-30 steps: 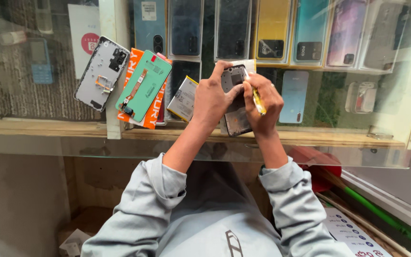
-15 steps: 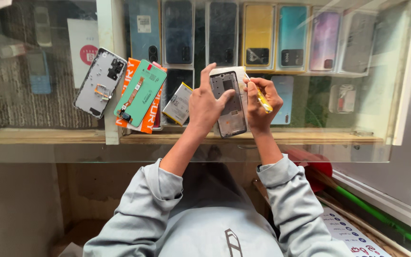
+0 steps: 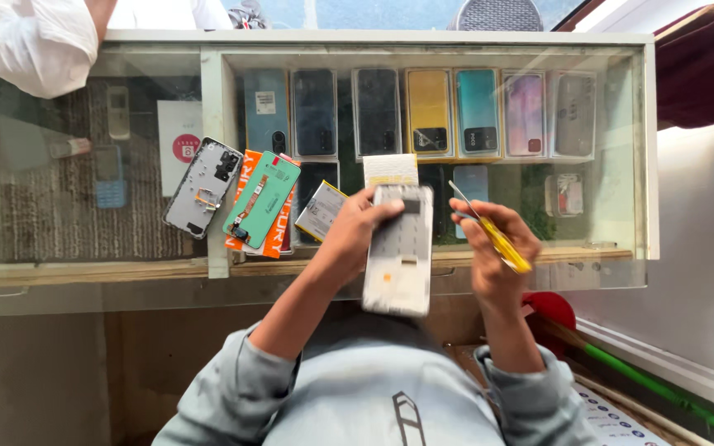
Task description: The person uses a yellow-handled screwdriver to pry and separate the edges of a smartphone chassis. They work along the perimeter of the device, carefully lifting the frame from the internal assembly while holding the phone steady with the other hand.
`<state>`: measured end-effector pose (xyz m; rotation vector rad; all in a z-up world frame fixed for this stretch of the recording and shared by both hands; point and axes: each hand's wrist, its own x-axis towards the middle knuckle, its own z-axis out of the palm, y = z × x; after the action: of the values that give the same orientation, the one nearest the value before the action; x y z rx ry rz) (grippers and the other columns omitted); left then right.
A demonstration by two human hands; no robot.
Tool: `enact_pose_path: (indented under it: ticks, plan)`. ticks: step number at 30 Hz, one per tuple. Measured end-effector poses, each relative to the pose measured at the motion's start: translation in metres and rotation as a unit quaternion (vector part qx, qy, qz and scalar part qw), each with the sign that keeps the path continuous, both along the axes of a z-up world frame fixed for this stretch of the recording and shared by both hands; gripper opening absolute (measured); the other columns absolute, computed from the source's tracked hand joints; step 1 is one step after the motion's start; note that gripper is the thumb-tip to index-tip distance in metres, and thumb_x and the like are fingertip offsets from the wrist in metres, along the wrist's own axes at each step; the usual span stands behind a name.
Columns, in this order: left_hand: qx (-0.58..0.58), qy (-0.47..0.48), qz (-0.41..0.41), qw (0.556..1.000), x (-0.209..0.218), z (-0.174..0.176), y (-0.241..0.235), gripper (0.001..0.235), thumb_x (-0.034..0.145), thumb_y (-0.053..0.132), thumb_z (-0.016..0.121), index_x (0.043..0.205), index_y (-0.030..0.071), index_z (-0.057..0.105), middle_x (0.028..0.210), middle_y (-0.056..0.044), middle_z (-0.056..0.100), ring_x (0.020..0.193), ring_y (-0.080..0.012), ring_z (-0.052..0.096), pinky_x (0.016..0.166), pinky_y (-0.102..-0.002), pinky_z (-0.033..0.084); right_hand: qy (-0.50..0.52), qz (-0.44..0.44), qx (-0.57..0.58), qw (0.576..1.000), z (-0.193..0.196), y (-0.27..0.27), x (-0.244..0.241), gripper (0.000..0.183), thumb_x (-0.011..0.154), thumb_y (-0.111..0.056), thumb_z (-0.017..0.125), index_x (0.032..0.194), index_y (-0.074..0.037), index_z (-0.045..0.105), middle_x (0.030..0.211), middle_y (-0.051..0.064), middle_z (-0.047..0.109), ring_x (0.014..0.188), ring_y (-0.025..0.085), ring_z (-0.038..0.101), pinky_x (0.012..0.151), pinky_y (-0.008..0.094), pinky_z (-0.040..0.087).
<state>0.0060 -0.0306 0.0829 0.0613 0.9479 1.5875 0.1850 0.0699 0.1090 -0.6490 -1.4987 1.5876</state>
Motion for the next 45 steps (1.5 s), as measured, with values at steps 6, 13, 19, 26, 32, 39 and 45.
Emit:
enact_pose_path:
  ticks: [6,13,19,26,32,39,45]
  plan:
    - [0.002,-0.133,-0.061,0.989,0.018,0.058,-0.035,0.036,0.091,0.006,0.06,0.127,0.001,0.055,0.107,-0.014,0.07,0.093,-0.0229,0.073,0.085,-0.041,0.063,0.027,0.002,0.076,0.997,0.053,-0.024,0.022,0.016,0.106,0.0,0.068,0.121,0.006,0.066,0.118,0.018,0.066,0.115,0.028,0.071,0.097,0.038,0.061]
    - [0.069,-0.169,-0.111,0.977,0.033,0.107,-0.048,0.049,0.089,0.01,0.063,0.133,-0.004,0.051,0.119,-0.027,0.07,0.103,-0.0271,0.073,0.092,-0.04,0.06,-0.033,-0.013,0.079,0.996,0.085,-0.029,0.03,0.009,0.104,0.0,0.064,0.111,0.005,0.061,0.114,0.024,0.071,0.1,0.028,0.074,0.092,0.038,0.063]
    - [0.083,-0.147,-0.05,0.984,0.051,0.126,-0.052,0.055,0.089,0.012,0.066,0.138,-0.009,0.056,0.12,-0.023,0.07,0.104,-0.0248,0.071,0.094,-0.038,0.058,-0.007,0.057,0.083,0.995,0.086,-0.01,0.04,0.012,0.104,-0.003,0.064,0.11,0.001,0.055,0.11,0.022,0.07,0.097,0.024,0.075,0.091,0.036,0.064]
    - [0.094,-0.074,0.047,0.992,0.085,0.138,-0.049,0.056,0.088,0.013,0.064,0.137,-0.012,0.055,0.121,-0.023,0.071,0.109,-0.0261,0.071,0.098,-0.038,0.057,-0.049,0.118,0.135,0.983,0.09,0.007,0.059,0.016,0.103,-0.005,0.067,0.112,0.001,0.055,0.111,0.024,0.071,0.096,0.02,0.074,0.087,0.03,0.061]
    - [0.084,-0.007,0.093,0.992,0.102,0.143,-0.049,0.058,0.088,0.013,0.062,0.14,-0.012,0.055,0.121,-0.022,0.072,0.109,-0.0234,0.07,0.099,-0.035,0.056,-0.03,0.153,0.075,0.985,0.096,0.0,0.057,0.017,0.104,-0.007,0.066,0.109,0.0,0.051,0.117,0.027,0.071,0.101,0.021,0.074,0.089,0.032,0.063]
    - [0.072,-0.04,0.097,0.992,0.088,0.145,-0.061,0.055,0.087,0.009,0.061,0.138,-0.01,0.056,0.117,-0.019,0.072,0.104,-0.0213,0.071,0.096,-0.035,0.057,-0.059,0.097,0.134,0.984,0.103,-0.019,0.036,0.021,0.103,-0.012,0.068,0.106,-0.001,0.05,0.115,0.025,0.073,0.09,0.016,0.073,0.081,0.026,0.06]
    - [0.067,-0.055,0.094,0.992,0.077,0.137,-0.071,0.05,0.088,0.007,0.063,0.135,-0.008,0.059,0.112,-0.017,0.072,0.097,-0.0192,0.07,0.091,-0.033,0.057,-0.114,0.065,0.175,0.976,0.109,-0.035,0.024,0.02,0.1,-0.012,0.069,0.1,0.0,0.053,0.109,0.022,0.075,0.083,0.014,0.074,0.076,0.025,0.061]
